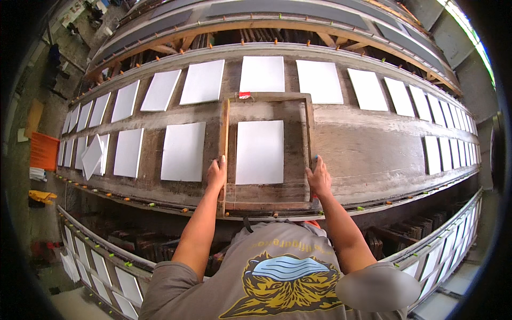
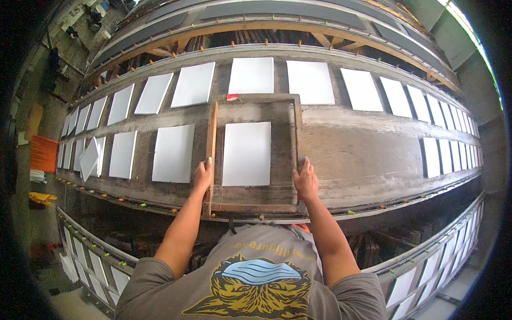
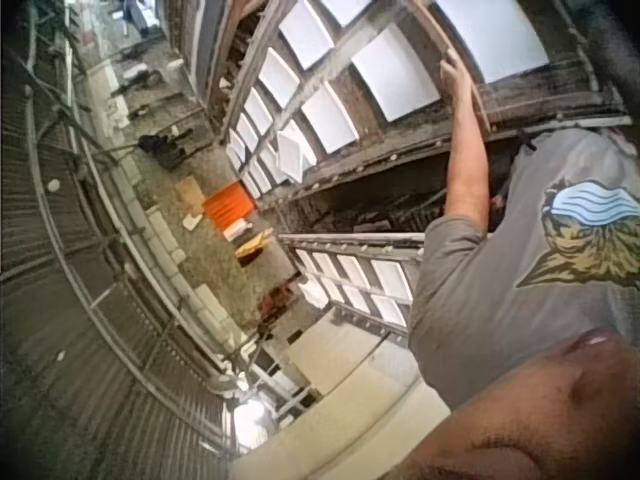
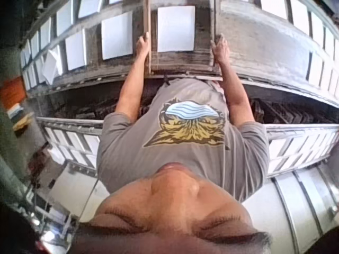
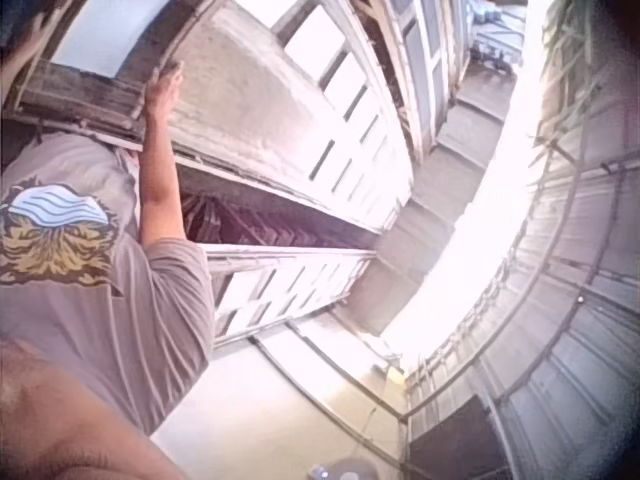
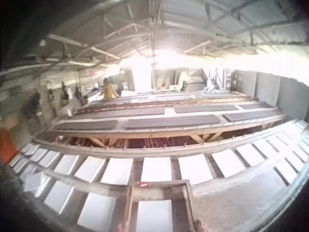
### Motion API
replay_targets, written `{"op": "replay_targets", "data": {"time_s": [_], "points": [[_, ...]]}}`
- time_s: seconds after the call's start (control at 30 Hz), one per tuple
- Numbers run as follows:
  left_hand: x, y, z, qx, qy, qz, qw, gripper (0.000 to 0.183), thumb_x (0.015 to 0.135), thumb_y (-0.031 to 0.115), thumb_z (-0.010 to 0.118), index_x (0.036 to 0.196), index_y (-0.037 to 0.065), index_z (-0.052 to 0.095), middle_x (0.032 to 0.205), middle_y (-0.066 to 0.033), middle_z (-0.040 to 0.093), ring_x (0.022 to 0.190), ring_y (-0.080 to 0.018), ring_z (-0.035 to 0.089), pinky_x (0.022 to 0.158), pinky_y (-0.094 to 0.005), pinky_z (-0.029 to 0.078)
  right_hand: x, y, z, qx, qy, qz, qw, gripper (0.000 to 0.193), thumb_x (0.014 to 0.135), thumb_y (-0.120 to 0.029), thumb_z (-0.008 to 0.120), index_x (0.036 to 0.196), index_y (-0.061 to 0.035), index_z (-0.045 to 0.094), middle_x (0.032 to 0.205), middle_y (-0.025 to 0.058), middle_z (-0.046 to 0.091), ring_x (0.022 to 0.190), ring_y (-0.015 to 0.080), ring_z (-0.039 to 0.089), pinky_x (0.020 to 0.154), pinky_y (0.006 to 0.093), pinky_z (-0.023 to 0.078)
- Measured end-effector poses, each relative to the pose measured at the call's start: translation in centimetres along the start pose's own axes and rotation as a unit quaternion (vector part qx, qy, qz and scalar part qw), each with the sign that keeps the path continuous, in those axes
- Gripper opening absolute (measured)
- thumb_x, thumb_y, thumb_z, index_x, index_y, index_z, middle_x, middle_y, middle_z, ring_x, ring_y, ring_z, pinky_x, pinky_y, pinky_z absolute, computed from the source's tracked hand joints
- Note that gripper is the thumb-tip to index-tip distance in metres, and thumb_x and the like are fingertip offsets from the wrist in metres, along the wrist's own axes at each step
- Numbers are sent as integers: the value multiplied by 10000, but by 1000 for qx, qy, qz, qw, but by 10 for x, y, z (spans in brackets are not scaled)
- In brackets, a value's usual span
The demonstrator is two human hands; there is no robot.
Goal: The person repeatedly picks up white rectangular panels, places them into a wooden frame on a curved conveyor, presses them flat, and then removes them to place them on the conveyor. The cycle continues with multiple panels throughout the clip.
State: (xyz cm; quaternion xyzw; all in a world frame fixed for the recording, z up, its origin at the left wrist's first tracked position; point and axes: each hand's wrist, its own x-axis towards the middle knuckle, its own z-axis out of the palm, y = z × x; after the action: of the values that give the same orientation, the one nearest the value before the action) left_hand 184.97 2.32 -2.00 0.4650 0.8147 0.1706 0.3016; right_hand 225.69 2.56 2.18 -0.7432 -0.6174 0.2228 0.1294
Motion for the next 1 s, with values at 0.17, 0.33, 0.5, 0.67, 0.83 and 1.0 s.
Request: {"op": "replay_targets", "data": {"time_s": [0.17, 0.33, 0.5, 0.67, 0.83, 1.0], "points": [[2, -18, 20, -25, 107, 34, 993, 760, 1063, 649, 296, 1263, -41, 543, 1201, -269, 646, 1054, -464, 647, 822, -557, 531, 4, 3, 9, -24, 21, -28, 999, 685, 940, -274, 677, 1495, -23, 363, 1269, 254, 623, 1085, 452, 659, 897, 505, 548], [-9, 11, -16, -37, 85, 69, 993, 702, 1059, 651, 325, 1134, -7, 559, 925, -253, 689, 880, -473, 668, 751, -577, 509, -1, -11, -11, 3, 47, -25, 999, 617, 928, -224, 682, 1456, -31, 431, 1286, 232, 631, 1144, 447, 633, 930, 505, 533], [-23, 54, -26, -61, 92, 64, 992, 700, 1051, 659, 355, 1115, -1, 583, 988, -252, 701, 940, -459, 678, 782, -551, 516, 8, 0, -41, -13, 100, -67, 993, 590, 916, -212, 663, 1434, -26, 450, 1236, 223, 645, 1066, 437, 664, 872, 505, 554], [-29, 90, -10, -91, 114, 74, 986, 699, 1053, 656, 348, 1132, 8, 599, 999, -225, 705, 954, -422, 691, 797, -530, 532, 20, 14, -80, -10, 108, -58, 992, 577, 926, -217, 679, 1425, -27, 462, 1251, 228, 648, 1117, 444, 641, 916, 504, 534], [-44, 133, 12, -90, 94, 92, 987, 716, 1047, 674, 341, 1152, 17, 606, 989, -203, 708, 939, -402, 697, 783, -521, 538, 32, 58, -104, -33, 128, -60, 989, 575, 938, -227, 666, 1436, -33, 454, 1236, 221, 662, 1100, 432, 660, 893, 500, 549], [-65, 168, 60, -95, 100, 126, 982, 602, 1085, 584, 349, 1104, 21, 559, 978, -221, 677, 893, -417, 670, 758, -527, 519, 47, 116, -130, -11, 104, -65, 992, 571, 934, -210, 656, 1434, -26, 453, 1214, 238, 661, 1081, 433, 667, 890, 506, 550]]}}
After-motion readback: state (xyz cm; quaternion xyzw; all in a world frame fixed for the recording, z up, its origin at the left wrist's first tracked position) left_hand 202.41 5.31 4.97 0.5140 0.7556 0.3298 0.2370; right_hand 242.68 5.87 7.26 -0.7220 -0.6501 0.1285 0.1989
